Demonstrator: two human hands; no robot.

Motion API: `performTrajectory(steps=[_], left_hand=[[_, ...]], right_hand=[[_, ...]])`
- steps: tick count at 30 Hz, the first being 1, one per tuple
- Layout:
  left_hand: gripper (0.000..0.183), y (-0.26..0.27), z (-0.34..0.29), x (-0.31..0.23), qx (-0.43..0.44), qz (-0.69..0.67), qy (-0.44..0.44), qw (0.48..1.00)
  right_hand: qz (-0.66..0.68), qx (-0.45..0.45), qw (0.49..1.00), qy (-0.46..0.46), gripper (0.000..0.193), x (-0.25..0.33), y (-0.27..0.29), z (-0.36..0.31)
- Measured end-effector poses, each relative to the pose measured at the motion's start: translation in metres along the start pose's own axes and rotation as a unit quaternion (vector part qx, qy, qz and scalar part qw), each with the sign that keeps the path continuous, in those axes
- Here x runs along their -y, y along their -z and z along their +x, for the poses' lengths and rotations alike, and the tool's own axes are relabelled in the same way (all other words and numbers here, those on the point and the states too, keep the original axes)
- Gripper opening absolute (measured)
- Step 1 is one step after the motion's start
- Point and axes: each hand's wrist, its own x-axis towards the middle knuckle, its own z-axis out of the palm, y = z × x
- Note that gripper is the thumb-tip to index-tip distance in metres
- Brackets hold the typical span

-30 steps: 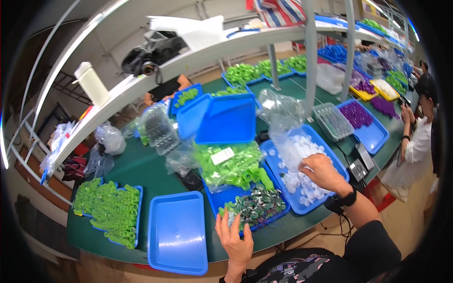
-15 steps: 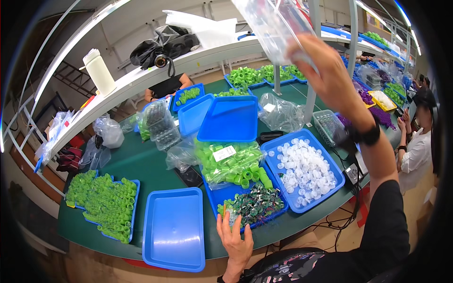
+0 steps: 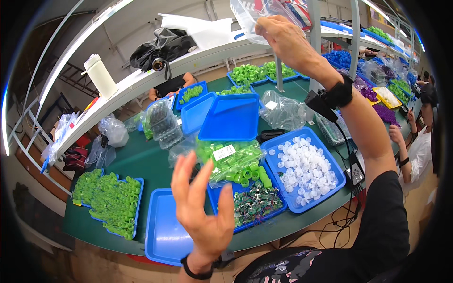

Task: The recorder is assembling small electronic components by inserting colorful plastic caps over internal circuitry and wires.

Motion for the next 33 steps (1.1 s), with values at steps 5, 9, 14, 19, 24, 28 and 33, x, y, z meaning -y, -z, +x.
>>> performTrajectory(steps=[5,9,14,19,24,28,33], left_hand=[[0.034,-0.045,0.081,0.004,-0.002,-0.003,-0.018,1.0],[0.036,-0.069,0.137,0.01,0.043,0.037,-0.005,0.998],[0.042,-0.105,0.2,0.024,0.006,0.195,-0.084,0.977],[0.05,-0.122,0.26,0.032,0.039,0.378,-0.091,0.921],[0.048,-0.142,0.306,0.056,0.122,0.504,-0.152,0.842],[0.038,-0.166,0.33,0.086,0.122,0.501,-0.218,0.828],[0.033,-0.182,0.345,0.102,0.193,0.458,-0.133,0.857]], right_hand=[[-0.008,0.019,0.999,0.042,0.016,-0.023,0.013,-0.018],[0.02,0.027,0.999,0.027,0.018,-0.032,0.03,-0.019],[0.003,0.044,0.998,0.038,0.018,-0.046,0.036,-0.028],[0.004,0.042,0.998,0.04,0.018,-0.06,0.037,-0.028],[0.001,0.037,0.999,0.039,0.019,-0.069,0.03,-0.029],[-0.005,0.043,0.998,0.044,0.021,-0.072,0.025,-0.03],[0.0,0.045,0.997,0.055,0.024,-0.078,0.011,-0.032]])
